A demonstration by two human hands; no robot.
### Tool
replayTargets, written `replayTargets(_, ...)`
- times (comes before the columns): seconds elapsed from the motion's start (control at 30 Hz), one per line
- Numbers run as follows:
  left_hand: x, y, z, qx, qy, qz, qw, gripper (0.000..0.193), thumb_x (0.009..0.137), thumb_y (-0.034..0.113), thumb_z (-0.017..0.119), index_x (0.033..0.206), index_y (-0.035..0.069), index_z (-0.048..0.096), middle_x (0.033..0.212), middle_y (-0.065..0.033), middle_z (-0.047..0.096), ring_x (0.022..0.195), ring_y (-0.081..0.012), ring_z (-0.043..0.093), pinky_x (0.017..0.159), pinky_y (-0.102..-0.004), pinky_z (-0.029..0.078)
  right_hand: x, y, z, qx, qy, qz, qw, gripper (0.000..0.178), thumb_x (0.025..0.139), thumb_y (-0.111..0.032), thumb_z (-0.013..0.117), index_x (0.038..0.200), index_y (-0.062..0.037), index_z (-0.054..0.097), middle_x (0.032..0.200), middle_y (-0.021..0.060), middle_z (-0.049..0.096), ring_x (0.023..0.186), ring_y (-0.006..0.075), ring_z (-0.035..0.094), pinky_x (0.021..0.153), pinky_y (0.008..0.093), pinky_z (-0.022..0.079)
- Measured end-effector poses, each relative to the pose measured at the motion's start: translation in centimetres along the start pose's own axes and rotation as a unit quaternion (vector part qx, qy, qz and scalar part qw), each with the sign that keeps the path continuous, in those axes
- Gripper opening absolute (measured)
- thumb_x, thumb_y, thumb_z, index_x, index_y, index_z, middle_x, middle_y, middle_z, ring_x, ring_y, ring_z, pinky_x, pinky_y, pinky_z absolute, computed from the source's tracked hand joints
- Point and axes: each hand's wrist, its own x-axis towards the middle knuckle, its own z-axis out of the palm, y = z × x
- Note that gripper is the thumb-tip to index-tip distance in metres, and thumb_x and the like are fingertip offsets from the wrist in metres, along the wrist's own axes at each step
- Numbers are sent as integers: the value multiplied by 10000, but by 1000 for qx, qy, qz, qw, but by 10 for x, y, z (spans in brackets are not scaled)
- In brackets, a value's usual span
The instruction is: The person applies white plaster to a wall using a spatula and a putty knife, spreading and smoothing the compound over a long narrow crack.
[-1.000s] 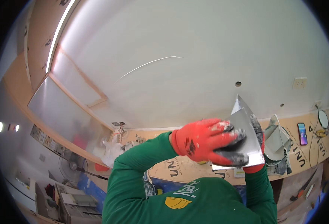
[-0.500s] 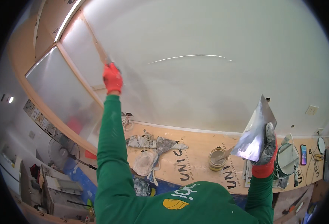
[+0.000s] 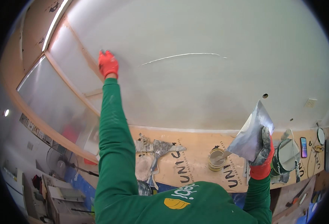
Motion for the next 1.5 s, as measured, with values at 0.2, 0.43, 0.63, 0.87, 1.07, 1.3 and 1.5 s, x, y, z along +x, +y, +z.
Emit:
replayTargets(0.2, -92, 164, 11, -36, 26, 102, 994, 413, 967, 282, 501, 1262, -2, 551, 1174, -195, 607, 1021, -369, 617, 865, -418, 498, 7, 12, -10, -16, -16, -6, 1000, 545, 872, -55, 673, 1375, 17, 475, 1393, 192, 512, 1279, 287, 511, 1080, 403, 397)
replayTargets(0.43, -193, 317, 35, -19, -4, 174, 985, 397, 948, 292, 520, 1244, 32, 573, 1128, -138, 614, 950, -315, 624, 797, -401, 517, -3, 25, -53, 44, -5, 19, 999, 477, 959, -115, 565, 1396, 31, 442, 1423, 177, 488, 1307, 264, 479, 1106, 393, 372)
replayTargets(0.63, -261, 406, 56, -11, -26, 261, 965, 418, 914, 274, 569, 1278, 70, 545, 1144, -104, 597, 925, -302, 616, 721, -393, 532, -19, 31, -98, -30, -1, 13, 999, 533, 926, -85, 604, 1416, 19, 418, 1434, 178, 471, 1288, 265, 492, 1090, 388, 386)
replayTargets(0.87, -325, 427, 26, -282, -198, 304, 888, 398, 950, 196, 529, 1325, 65, 522, 1189, -125, 605, 1005, -253, 611, 791, -377, 510, -23, 19, -124, -206, 91, -7, 974, 662, 827, -48, 697, 1418, 31, 410, 1345, 235, 525, 1196, 373, 552, 996, 401, 449)
replayTargets(1.07, -389, 334, -68, -676, -406, -374, 489, 315, 998, 215, 507, 1232, 16, 577, 1055, -95, 677, 959, -216, 660, 852, -362, 549, 22, -21, -131, -133, 52, -87, 986, 502, 844, -113, 683, 1301, -54, 483, 1321, 255, 528, 1125, 402, 585, 958, 430, 481)
replayTargets(1.3, -378, 259, -117, -646, -429, -466, 426, 244, 959, 179, 583, 1175, 67, 613, 1068, -63, 680, 964, -161, 650, 888, -334, 538, 110, -103, -48, -228, -236, -320, 889, 630, 677, -111, 746, 1271, -262, 598, 1258, 192, 575, 1062, 401, 584, 913, 505, 487)
replayTargets(1.5, -281, 120, -121, -677, -162, -123, 707, 373, 990, 232, 512, 1257, -24, 556, 1248, -125, 591, 1174, -213, 552, 1042, -336, 414, 101, -87, -4, -280, -323, -199, 882, 546, 749, -18, 660, 1286, -46, 567, 1200, 208, 587, 1041, 373, 586, 921, 446, 477)
